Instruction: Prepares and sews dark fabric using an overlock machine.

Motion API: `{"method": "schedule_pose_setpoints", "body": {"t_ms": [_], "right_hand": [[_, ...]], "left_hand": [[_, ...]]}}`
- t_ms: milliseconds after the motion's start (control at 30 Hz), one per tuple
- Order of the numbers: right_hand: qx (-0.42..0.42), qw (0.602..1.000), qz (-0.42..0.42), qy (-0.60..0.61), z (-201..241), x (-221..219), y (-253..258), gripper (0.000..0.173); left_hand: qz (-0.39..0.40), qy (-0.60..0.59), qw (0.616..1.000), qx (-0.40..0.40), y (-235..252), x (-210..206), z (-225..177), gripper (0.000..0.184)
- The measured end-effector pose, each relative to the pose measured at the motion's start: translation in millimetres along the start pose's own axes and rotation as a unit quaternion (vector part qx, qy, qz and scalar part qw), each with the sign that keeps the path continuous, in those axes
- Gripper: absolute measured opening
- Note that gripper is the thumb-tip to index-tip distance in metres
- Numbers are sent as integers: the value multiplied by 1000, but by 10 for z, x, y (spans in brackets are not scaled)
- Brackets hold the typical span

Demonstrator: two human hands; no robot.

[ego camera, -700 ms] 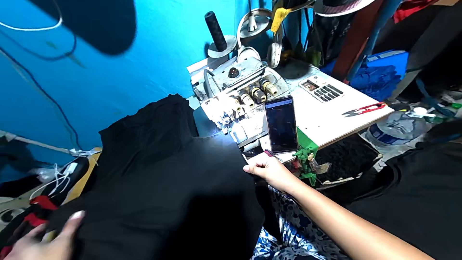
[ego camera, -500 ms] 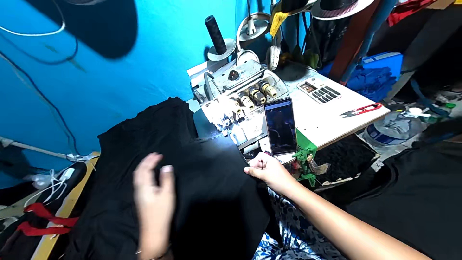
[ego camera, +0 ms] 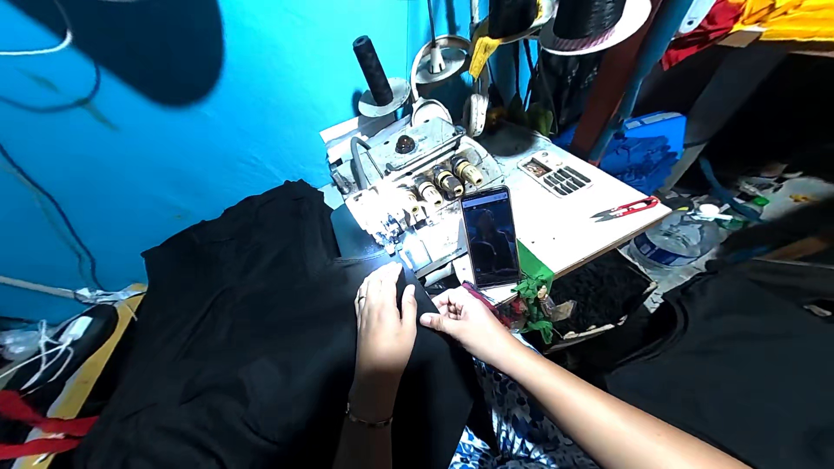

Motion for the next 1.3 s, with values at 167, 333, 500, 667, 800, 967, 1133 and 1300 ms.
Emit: {"method": "schedule_pose_setpoints", "body": {"t_ms": [167, 333, 500, 667, 800, 967, 1133, 1300], "right_hand": [[32, 999, -27, 27, 20, -7, 53, 25], [43, 997, -51, 35, 70, 31, -5, 26], [54, 996, -61, 26, 123, 34, -50, 28], [55, 996, -57, 35, 126, 23, -83, 29], [28, 998, -37, 33, 22, 6, -29, 24], [17, 999, -14, 46, 2, 30, -59, 18], [5, 999, -14, 31, 19, 42, -63, 18], [18, 999, -6, 41, 42, 41, -77, 20]], "left_hand": [[-2, -4, 1000, -7, -6, 12, 7, 38], [-4, -2, 1000, -13, 0, 18, 14, 39], [-11, -5, 1000, -9, 13, 43, -2, 37], [-56, -13, 998, 10, -2, 127, -42, 34], [-29, 9, 999, 12, -28, 42, -24, 36], [-9, 23, 1000, 13, -36, 0, -65, 37], [-6, 10, 1000, 21, -40, -10, -66, 38], [-5, 9, 1000, 17, -44, -14, -64, 39]]}}
Point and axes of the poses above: each hand's wrist, its own y-axis towards the middle knuckle, its own x-axis out of the back of the hand, z = x × y, the point moved 8 cm from there along y, towards the middle knuckle, and after that the axes turned 10 degrees about -x, right-handed, at the moved point
